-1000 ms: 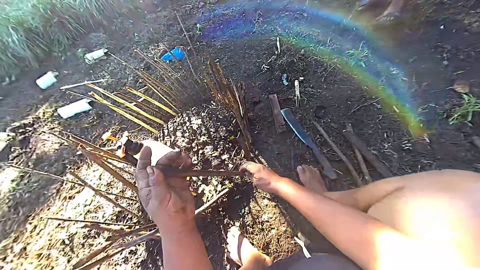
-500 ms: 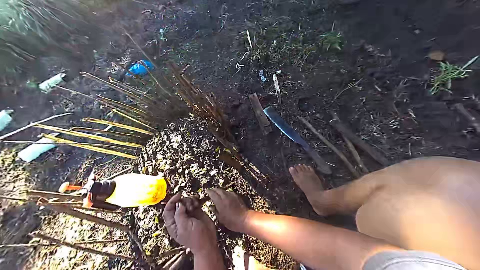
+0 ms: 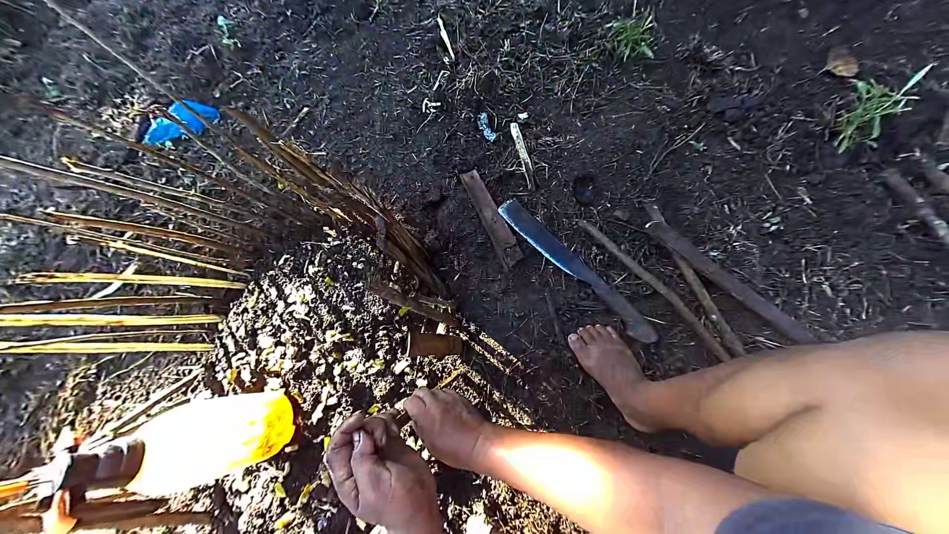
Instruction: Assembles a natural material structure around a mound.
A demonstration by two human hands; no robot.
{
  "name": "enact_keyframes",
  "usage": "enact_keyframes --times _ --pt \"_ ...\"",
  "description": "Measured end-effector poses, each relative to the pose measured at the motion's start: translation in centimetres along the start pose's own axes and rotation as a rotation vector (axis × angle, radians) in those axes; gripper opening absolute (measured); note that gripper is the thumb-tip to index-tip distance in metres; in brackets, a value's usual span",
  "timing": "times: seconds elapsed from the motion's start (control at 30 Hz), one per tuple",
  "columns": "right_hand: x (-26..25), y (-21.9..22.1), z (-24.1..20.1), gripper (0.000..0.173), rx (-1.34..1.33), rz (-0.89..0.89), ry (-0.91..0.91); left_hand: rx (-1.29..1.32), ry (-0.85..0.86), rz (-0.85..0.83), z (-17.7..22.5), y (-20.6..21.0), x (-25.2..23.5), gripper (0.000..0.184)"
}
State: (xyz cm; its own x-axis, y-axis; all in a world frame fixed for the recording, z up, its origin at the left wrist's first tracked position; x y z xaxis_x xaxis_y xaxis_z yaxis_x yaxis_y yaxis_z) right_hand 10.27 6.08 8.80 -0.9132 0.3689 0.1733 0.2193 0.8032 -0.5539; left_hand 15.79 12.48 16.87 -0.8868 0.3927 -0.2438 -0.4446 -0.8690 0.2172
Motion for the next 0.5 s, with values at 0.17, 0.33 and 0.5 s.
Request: enact_keyframes --times 0.17,0.33,0.5 --pt "-0.6 0.3 1.1 0.024 -0.033 -0.006 -0.013 0.001 0.002 -0.049 -1.5 0.4 -0.4 0.029" --pt "-1.1 0.3 3.4 0.028 -0.053 -0.057 0.028 0.003 -0.044 -0.097 -3.4 2.4 -0.5 0.027" --pt "-1.3 -0.6 5.2 0.030 -0.085 -0.098 0.065 -0.009 -0.052 -0.093 -5.9 3.3 -0.2 0.024"
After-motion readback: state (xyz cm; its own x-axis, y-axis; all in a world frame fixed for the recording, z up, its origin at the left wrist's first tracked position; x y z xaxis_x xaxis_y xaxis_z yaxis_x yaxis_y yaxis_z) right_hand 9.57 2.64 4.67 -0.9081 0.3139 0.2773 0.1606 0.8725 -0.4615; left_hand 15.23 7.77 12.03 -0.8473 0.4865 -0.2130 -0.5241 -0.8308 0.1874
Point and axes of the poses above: each hand's wrist, its own x-axis away from the middle knuckle, its own y-axis out of the palm, z = x × y, the point moved 8 cm from there along -x, towards the middle knuckle
